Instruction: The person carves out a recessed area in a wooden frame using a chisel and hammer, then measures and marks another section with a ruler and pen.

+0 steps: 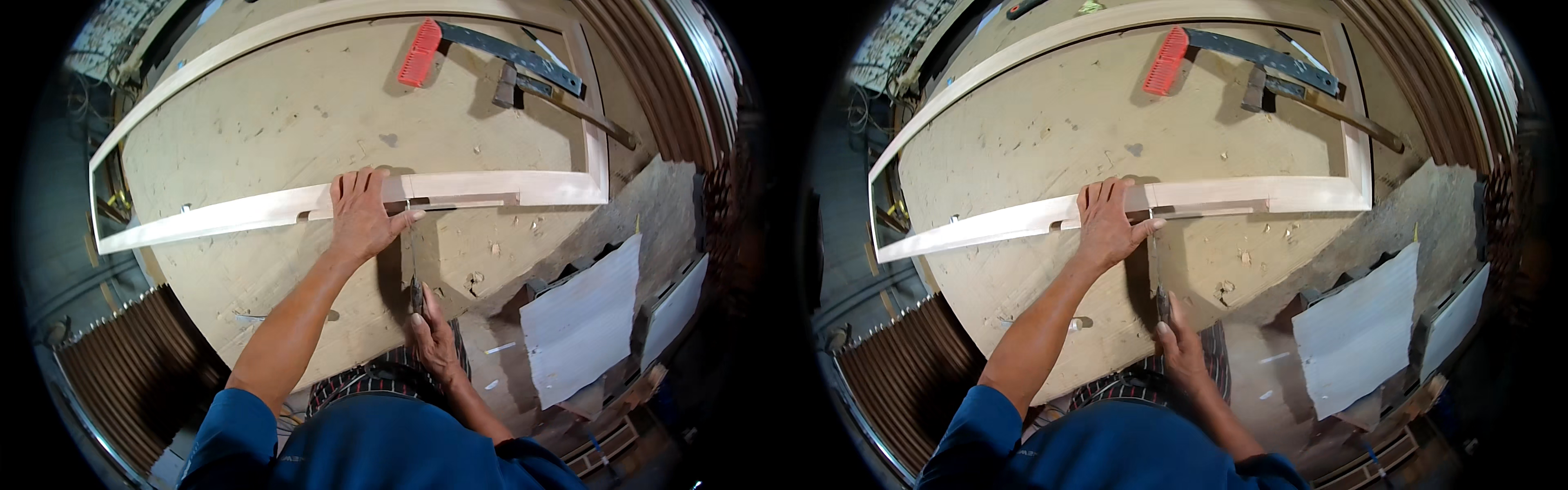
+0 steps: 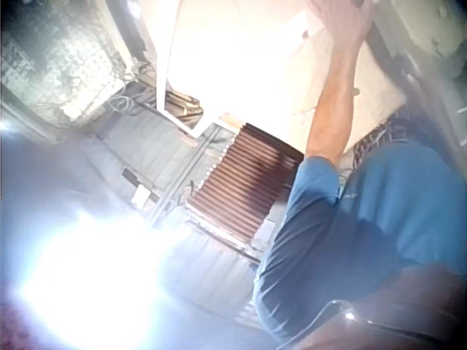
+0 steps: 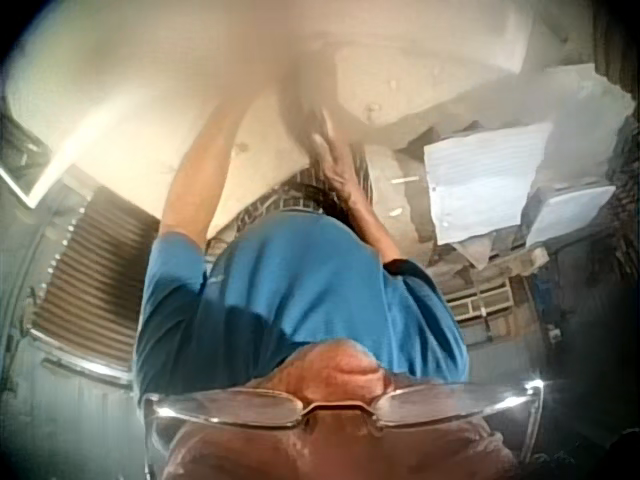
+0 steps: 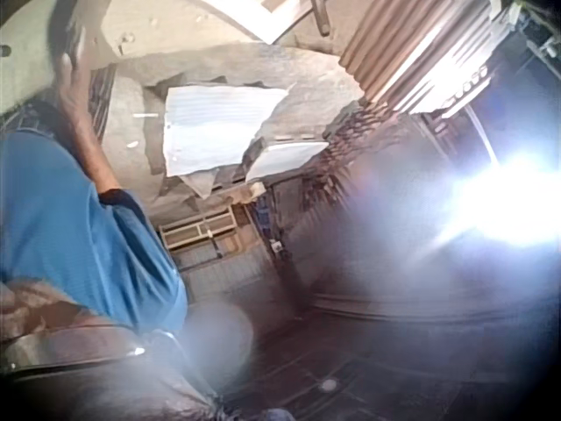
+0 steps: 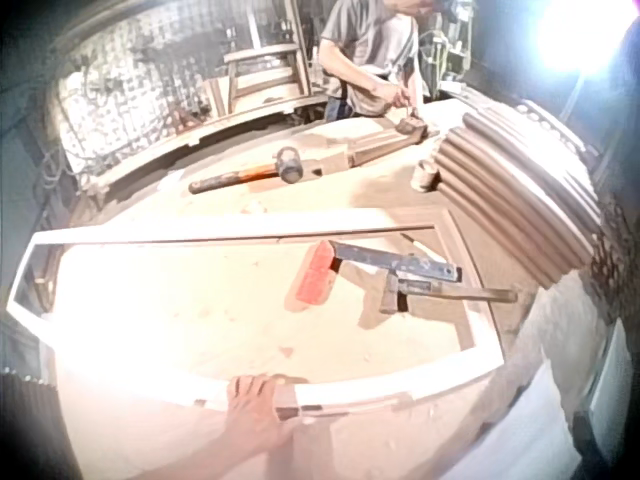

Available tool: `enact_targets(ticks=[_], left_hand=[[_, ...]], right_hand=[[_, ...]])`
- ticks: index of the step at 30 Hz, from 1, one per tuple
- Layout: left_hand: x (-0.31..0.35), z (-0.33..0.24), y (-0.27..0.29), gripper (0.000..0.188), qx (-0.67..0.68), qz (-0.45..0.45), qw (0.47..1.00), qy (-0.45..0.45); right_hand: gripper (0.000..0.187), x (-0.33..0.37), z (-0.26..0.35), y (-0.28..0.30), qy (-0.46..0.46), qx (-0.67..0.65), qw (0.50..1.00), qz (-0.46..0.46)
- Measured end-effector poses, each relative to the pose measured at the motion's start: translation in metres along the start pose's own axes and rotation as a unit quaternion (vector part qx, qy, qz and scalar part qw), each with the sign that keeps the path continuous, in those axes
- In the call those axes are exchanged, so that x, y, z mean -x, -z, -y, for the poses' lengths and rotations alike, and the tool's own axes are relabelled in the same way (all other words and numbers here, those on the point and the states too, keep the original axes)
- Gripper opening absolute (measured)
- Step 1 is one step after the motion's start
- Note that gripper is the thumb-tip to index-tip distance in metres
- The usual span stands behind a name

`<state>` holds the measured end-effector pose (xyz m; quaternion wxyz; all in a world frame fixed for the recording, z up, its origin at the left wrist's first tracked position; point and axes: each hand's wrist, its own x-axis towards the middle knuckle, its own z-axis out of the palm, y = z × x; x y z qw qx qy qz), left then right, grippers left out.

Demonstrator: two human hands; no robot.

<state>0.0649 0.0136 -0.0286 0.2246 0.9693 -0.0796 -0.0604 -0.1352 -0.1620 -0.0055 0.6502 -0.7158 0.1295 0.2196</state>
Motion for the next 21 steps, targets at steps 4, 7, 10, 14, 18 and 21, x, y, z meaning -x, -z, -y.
enact_targets(ticks=[4, 7, 10, 14, 18, 21], left_hand=[[0.0, 0.001, -0.004, 0.097, -0.018, -0.007, 1.0, -0.016], [0.0, 0.002, -0.003, 0.097, -0.011, -0.002, 1.0, -0.024], [0.0, -0.001, -0.002, 0.098, -0.016, 0.016, 1.0, -0.02], [0.001, 0.003, 0.002, 0.104, -0.042, 0.028, 0.998, -0.043], [0.001, 0.003, 0.003, 0.111, -0.023, 0.039, 0.998, -0.034], [0.0, 0.004, 0.003, 0.113, -0.017, 0.041, 0.998, -0.034]], right_hand=[[0.064, 0.015, -0.018, -0.004, -0.02, -0.007, 1.0, 0.008], [0.063, 0.027, -0.025, -0.009, -0.003, -0.008, 1.0, -0.015], [0.059, 0.024, -0.018, -0.016, 0.036, -0.001, 0.995, -0.089], [0.058, 0.022, -0.022, -0.023, 0.085, 0.059, 0.986, -0.132], [0.058, 0.02, -0.027, -0.025, 0.114, 0.054, 0.98, -0.152], [0.057, 0.023, -0.029, -0.023, 0.084, 0.043, 0.988, -0.126]])
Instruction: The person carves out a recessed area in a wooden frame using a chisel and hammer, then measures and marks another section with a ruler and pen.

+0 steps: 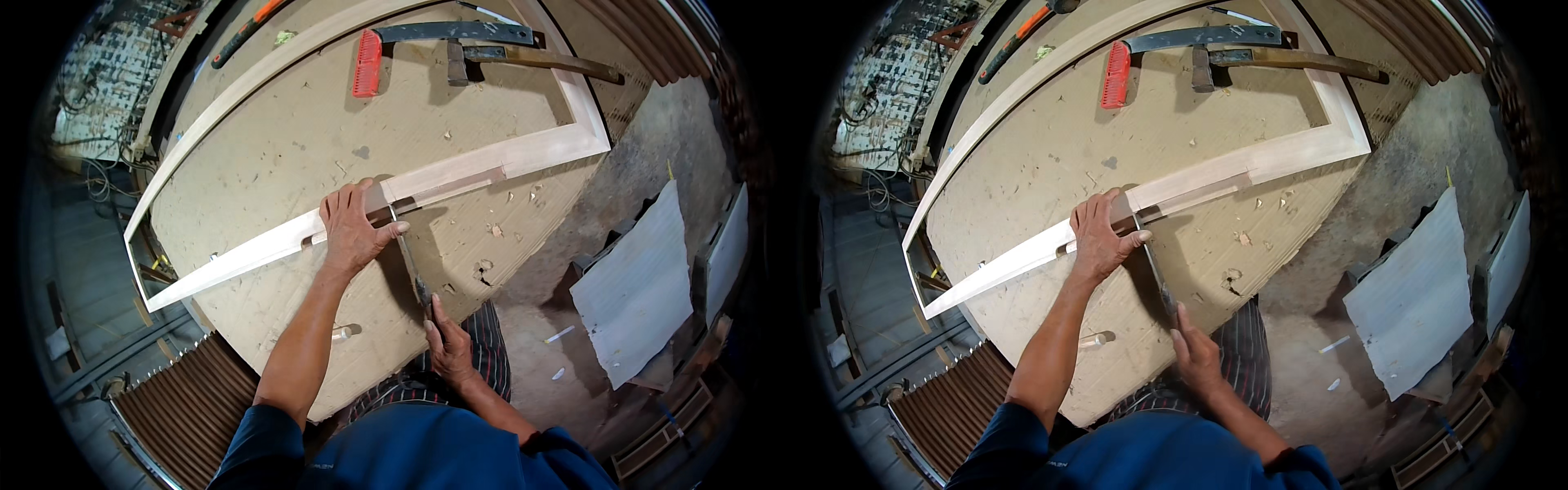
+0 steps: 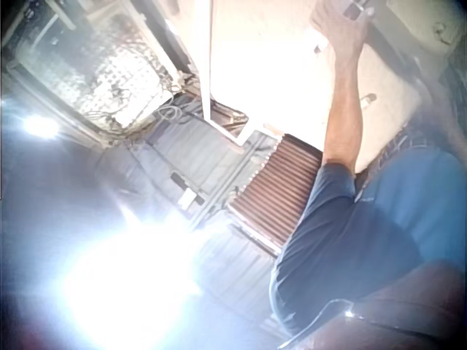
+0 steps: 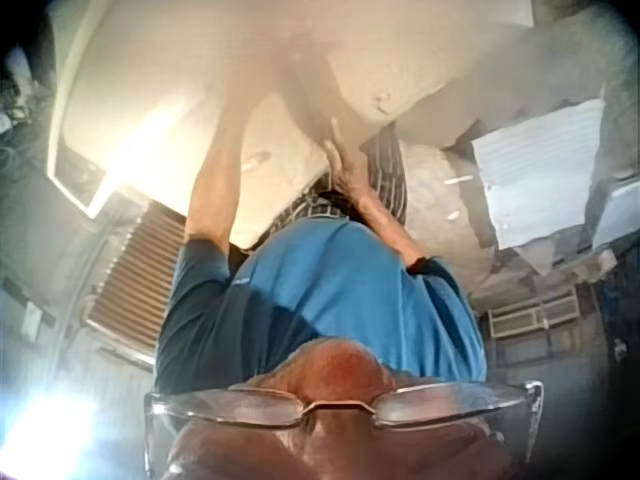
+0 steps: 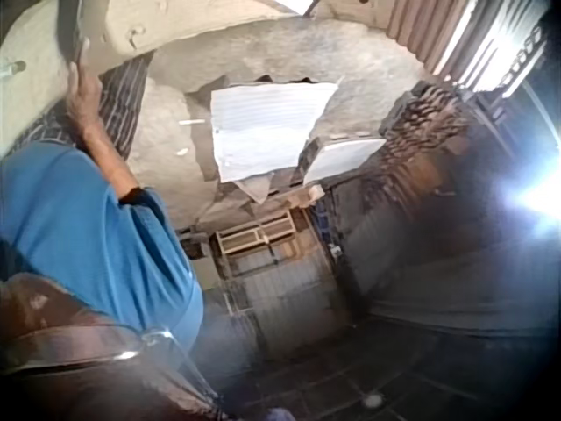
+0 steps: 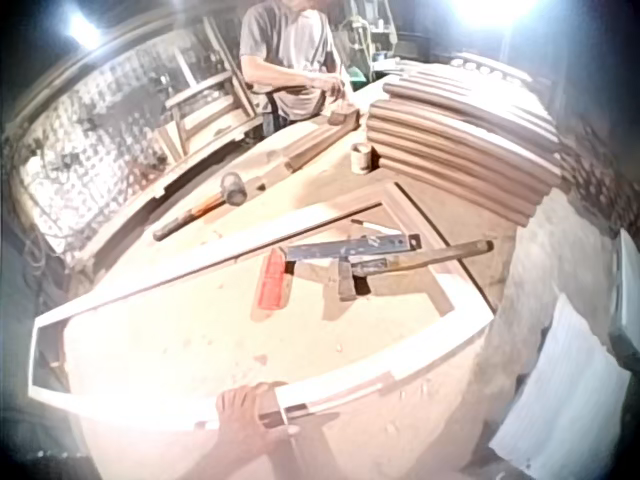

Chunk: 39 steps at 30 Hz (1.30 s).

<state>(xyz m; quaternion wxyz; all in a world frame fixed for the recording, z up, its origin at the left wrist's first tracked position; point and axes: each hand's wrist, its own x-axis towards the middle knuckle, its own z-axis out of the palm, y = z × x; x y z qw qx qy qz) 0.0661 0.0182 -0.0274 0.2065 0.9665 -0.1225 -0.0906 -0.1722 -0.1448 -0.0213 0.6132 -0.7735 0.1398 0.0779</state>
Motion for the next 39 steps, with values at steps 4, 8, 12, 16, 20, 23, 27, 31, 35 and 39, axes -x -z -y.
enact_targets(ticks=[4, 8, 12, 16, 20, 23, 27, 31, 35, 39], left_hand=[[0.001, 0.002, -0.001, 0.112, -0.007, 0.004, 1.0, -0.002], [0.001, 0.002, 0.0, 0.112, -0.008, 0.008, 1.0, 0.002], [0.001, 0.002, -0.001, 0.114, -0.012, 0.006, 1.0, 0.003], [0.001, 0.001, -0.003, 0.114, -0.007, -0.005, 1.0, -0.001], [0.002, 0.001, -0.002, 0.114, 0.005, -0.007, 1.0, 0.001], [0.002, 0.001, -0.002, 0.114, -0.001, -0.011, 1.0, 0.002], [0.002, 0.0, -0.002, 0.115, -0.003, -0.009, 1.0, 0.002], [0.002, 0.001, -0.002, 0.115, 0.001, -0.015, 1.0, 0.003], [0.002, 0.0, -0.005, 0.116, 0.009, -0.031, 0.999, 0.0], [0.003, -0.001, -0.002, 0.116, 0.019, -0.034, 0.999, 0.002]], right_hand=[[0.057, 0.002, -0.001, 0.0, -0.007, 0.0, 1.0, 0.01], [0.056, 0.002, 0.003, -0.001, -0.009, 0.006, 1.0, 0.004], [0.054, 0.001, 0.001, 0.001, -0.009, -0.009, 1.0, 0.005], [0.053, 0.0, 0.004, 0.0, 0.003, -0.007, 1.0, -0.008], [0.053, 0.001, -0.001, 0.0, -0.005, -0.02, 1.0, 0.005], [0.053, 0.002, -0.004, -0.001, 0.014, -0.014, 1.0, 0.002], [0.052, 0.001, -0.003, -0.003, 0.028, -0.005, 0.999, -0.018], [0.052, 0.0, -0.006, -0.004, 0.041, 0.003, 0.999, -0.023], [0.051, -0.001, -0.004, -0.003, 0.044, 0.023, 0.998, -0.024], [0.052, 0.007, -0.008, -0.007, 0.02, 0.029, 0.999, -0.022]])
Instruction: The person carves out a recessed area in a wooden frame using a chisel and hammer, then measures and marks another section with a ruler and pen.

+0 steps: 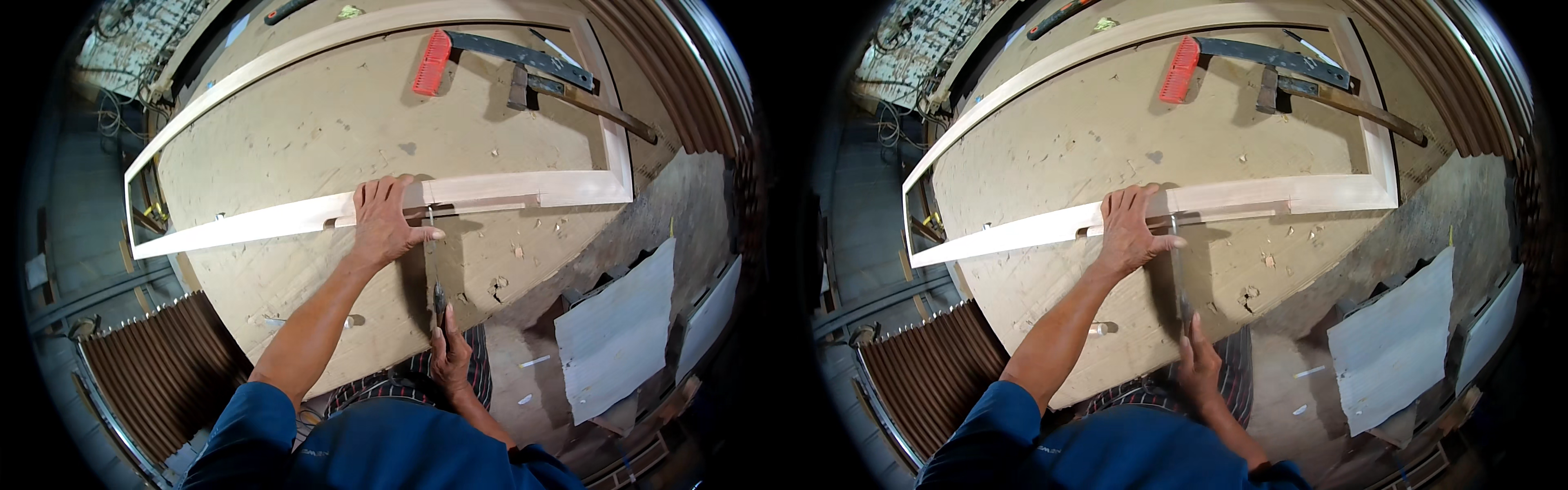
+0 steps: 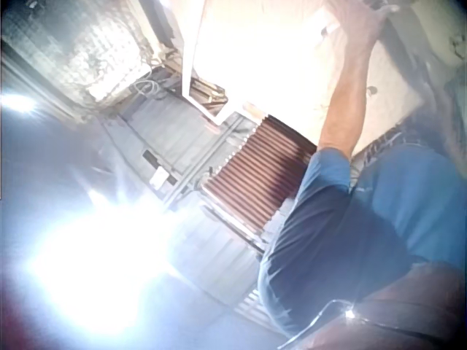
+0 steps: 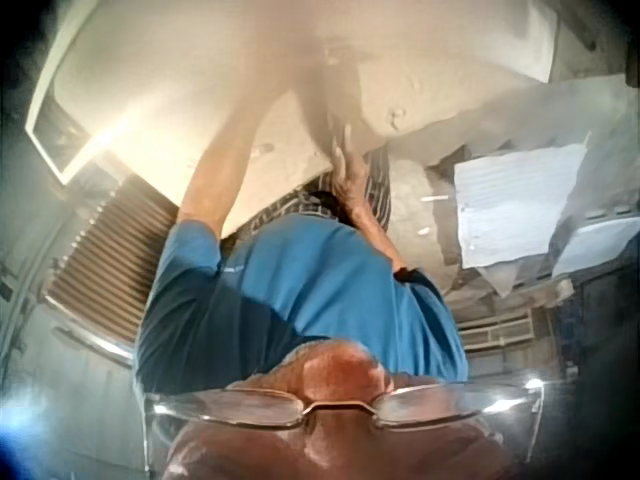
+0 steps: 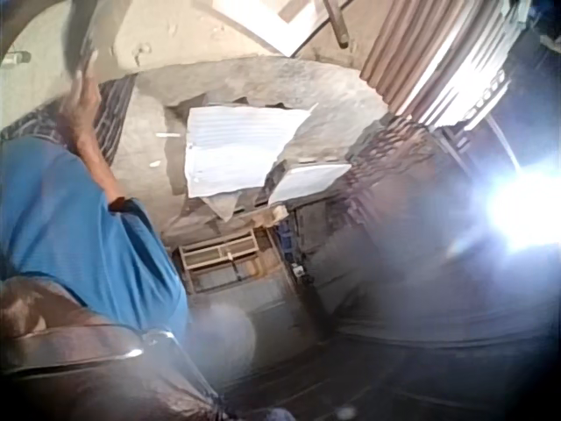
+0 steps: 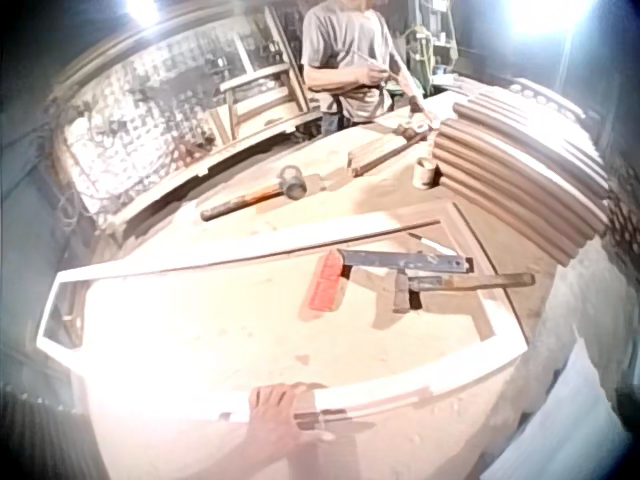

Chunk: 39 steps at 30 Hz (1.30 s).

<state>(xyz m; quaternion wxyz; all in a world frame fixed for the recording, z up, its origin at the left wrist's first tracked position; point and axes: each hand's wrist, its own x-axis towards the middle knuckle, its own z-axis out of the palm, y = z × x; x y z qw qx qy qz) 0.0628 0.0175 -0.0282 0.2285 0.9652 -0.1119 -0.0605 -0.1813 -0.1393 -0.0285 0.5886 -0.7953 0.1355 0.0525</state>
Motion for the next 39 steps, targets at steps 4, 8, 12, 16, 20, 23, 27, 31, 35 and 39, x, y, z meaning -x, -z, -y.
enact_targets(ticks=[4, 8, 12, 16, 20, 23, 27, 31, 35, 39], left_hand=[[0.001, -0.004, 0.0, 0.116, -0.004, -0.008, 1.0, 0.001], [0.002, 0.0, 0.0, 0.118, -0.003, -0.012, 1.0, -0.011], [0.001, -0.001, 0.0, 0.119, 0.001, -0.005, 1.0, -0.013], [0.001, 0.0, 0.001, 0.118, 0.012, -0.001, 1.0, -0.008], [0.001, -0.004, 0.008, 0.111, 0.018, 0.014, 1.0, 0.004], [0.001, -0.005, 0.007, 0.107, 0.019, 0.023, 0.999, 0.018], [0.002, -0.006, 0.008, 0.104, 0.022, 0.018, 0.999, 0.019], [0.002, -0.005, 0.009, 0.102, 0.021, 0.014, 1.0, 0.015], [0.001, -0.007, 0.012, 0.099, 0.032, 0.024, 0.999, 0.021], [0.003, -0.006, 0.012, 0.097, 0.037, 0.007, 0.999, 0.013]], right_hand=[[0.054, 0.006, -0.005, 0.002, -0.067, -0.057, 0.996, 0.01], [0.052, 0.004, 0.011, 0.007, -0.165, -0.101, 0.98, 0.044], [0.051, 0.008, -0.005, 0.003, -0.12, -0.087, 0.989, 0.027], [0.05, 0.006, -0.005, 0.001, -0.124, -0.1, 0.987, 0.027], [0.051, 0.006, -0.002, 0.0, -0.108, -0.078, 0.991, 0.028], [0.052, 0.005, -0.002, -0.001, -0.114, -0.083, 0.99, 0.031], [0.054, 0.006, -0.007, -0.004, -0.09, -0.065, 0.994, 0.026], [0.055, 0.007, -0.006, -0.01, -0.056, -0.052, 0.997, 0.021], [0.055, 0.007, -0.003, -0.012, -0.049, -0.052, 0.997, 0.019], [0.055, 0.008, -0.005, -0.013, -0.049, -0.041, 0.998, 0.022]])
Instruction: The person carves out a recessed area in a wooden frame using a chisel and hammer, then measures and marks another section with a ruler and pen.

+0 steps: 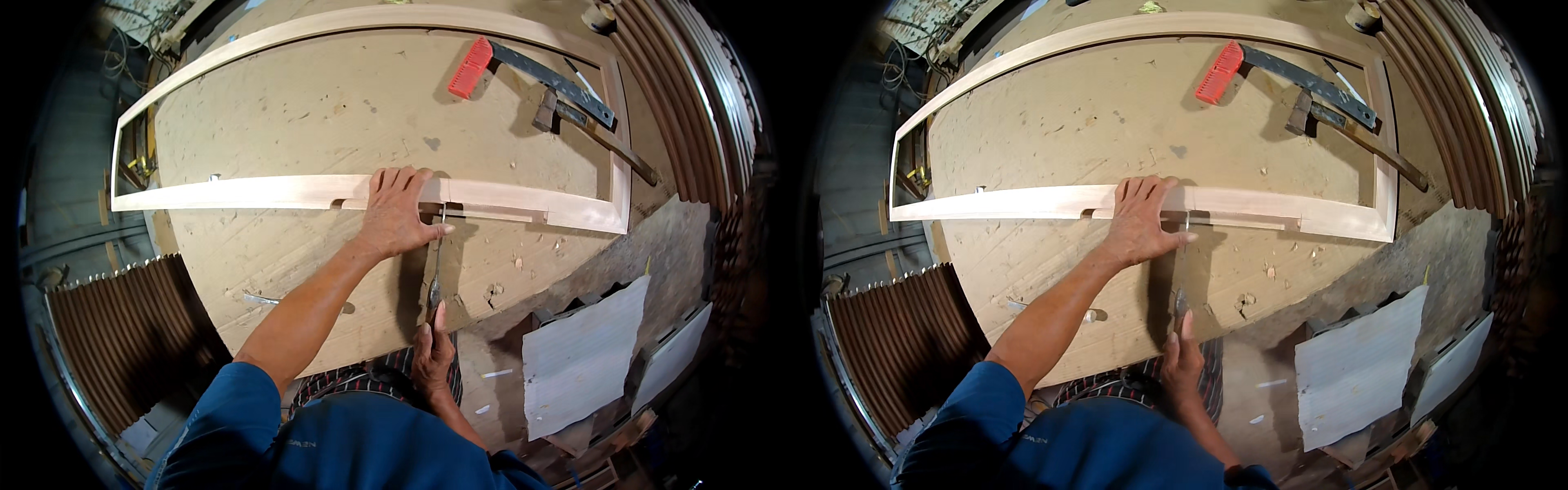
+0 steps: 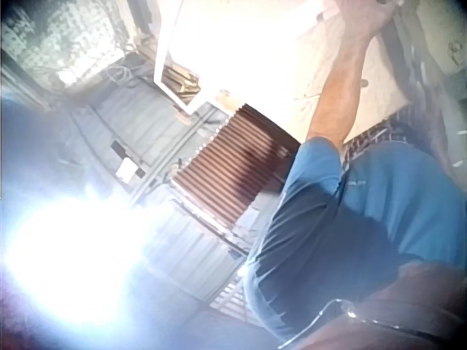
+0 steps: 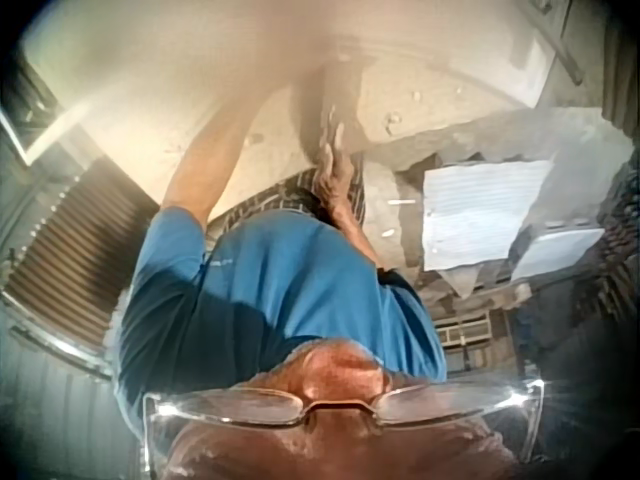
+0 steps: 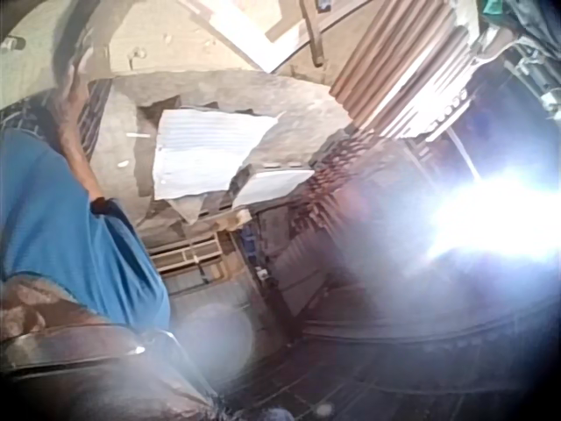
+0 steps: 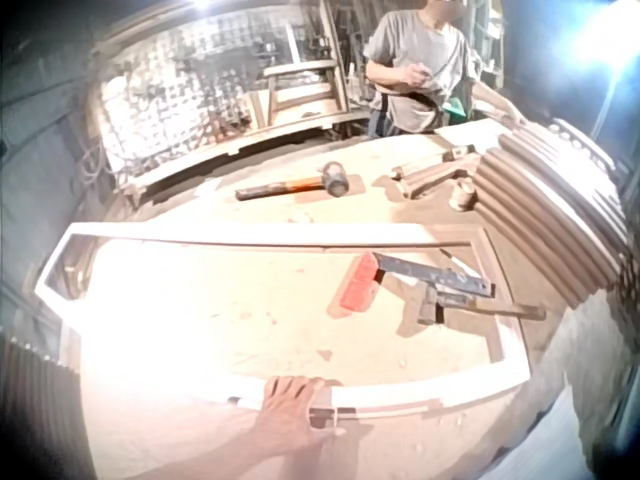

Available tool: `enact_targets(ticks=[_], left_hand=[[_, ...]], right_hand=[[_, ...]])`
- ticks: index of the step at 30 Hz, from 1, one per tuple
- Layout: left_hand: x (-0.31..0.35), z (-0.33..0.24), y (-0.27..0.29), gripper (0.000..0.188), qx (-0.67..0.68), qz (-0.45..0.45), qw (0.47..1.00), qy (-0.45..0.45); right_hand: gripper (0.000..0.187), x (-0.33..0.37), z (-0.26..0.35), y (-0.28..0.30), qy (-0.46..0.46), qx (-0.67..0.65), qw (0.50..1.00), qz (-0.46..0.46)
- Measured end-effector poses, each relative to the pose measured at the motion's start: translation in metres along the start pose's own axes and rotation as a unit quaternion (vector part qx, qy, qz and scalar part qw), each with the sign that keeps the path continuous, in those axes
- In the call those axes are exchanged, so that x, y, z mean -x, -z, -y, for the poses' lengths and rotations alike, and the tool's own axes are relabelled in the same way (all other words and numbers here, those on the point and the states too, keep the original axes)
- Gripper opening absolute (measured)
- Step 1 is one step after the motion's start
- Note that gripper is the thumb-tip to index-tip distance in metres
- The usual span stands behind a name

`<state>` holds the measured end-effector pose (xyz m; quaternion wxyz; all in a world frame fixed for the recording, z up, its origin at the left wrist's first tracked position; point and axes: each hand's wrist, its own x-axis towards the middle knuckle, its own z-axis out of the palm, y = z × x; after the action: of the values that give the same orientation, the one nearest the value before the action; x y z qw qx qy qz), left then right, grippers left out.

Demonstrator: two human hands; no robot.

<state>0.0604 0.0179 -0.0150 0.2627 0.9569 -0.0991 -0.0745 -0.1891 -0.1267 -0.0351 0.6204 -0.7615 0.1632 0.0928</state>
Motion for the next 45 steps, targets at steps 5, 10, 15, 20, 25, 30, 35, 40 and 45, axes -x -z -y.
enact_targets(ticks=[5, 10, 15, 20, 25, 30, 35, 40, 45], left_hand=[[-0.001, -0.001, -0.001, 0.095, 0.004, -0.017, 1.0, -0.004], [-0.001, -0.002, -0.003, 0.091, 0.021, -0.017, 1.0, 0.006], [-0.007, 0.001, 0.002, 0.089, 0.035, -0.017, 0.999, 0.023], [-0.008, 0.001, 0.002, 0.088, 0.046, -0.017, 0.999, 0.021], [-0.008, -0.002, 0.0, 0.089, 0.035, -0.014, 0.999, 0.027], [-0.012, 0.002, -0.001, 0.09, 0.036, -0.026, 0.999, 0.023], [-0.014, 0.004, -0.002, 0.092, 0.032, -0.029, 0.999, 0.008], [-0.015, 0.002, -0.001, 0.096, 0.023, -0.012, 0.999, 0.024], [-0.015, 0.004, 0.003, 0.099, 0.005, 0.01, 1.0, 0.026]], right_hand=[[0.054, 0.0, -0.008, -0.005, 0.018, -0.001, 1.0, -0.021], [0.051, 0.0, 0.001, -0.009, 0.017, 0.041, 0.999, -0.03], [0.051, -0.007, 0.029, -0.013, -0.007, 0.035, 0.999, -0.022], [0.049, -0.006, 0.049, -0.004, -0.097, -0.021, 0.995, -0.015], [0.05, -0.01, 0.016, -0.006, -0.05, 0.009, 0.998, -0.024], [0.05, -0.012, 0.03, -0.009, -0.146, -0.075, 0.986, -0.019], [0.051, -0.017, 0.037, -0.008, -0.148, -0.116, 0.982, -0.027], [0.053, -0.026, 0.04, 0.013, -0.155, -0.122, 0.98, -0.01], [0.054, -0.032, 0.05, 0.02, -0.195, -0.234, 0.952, 0.007]])
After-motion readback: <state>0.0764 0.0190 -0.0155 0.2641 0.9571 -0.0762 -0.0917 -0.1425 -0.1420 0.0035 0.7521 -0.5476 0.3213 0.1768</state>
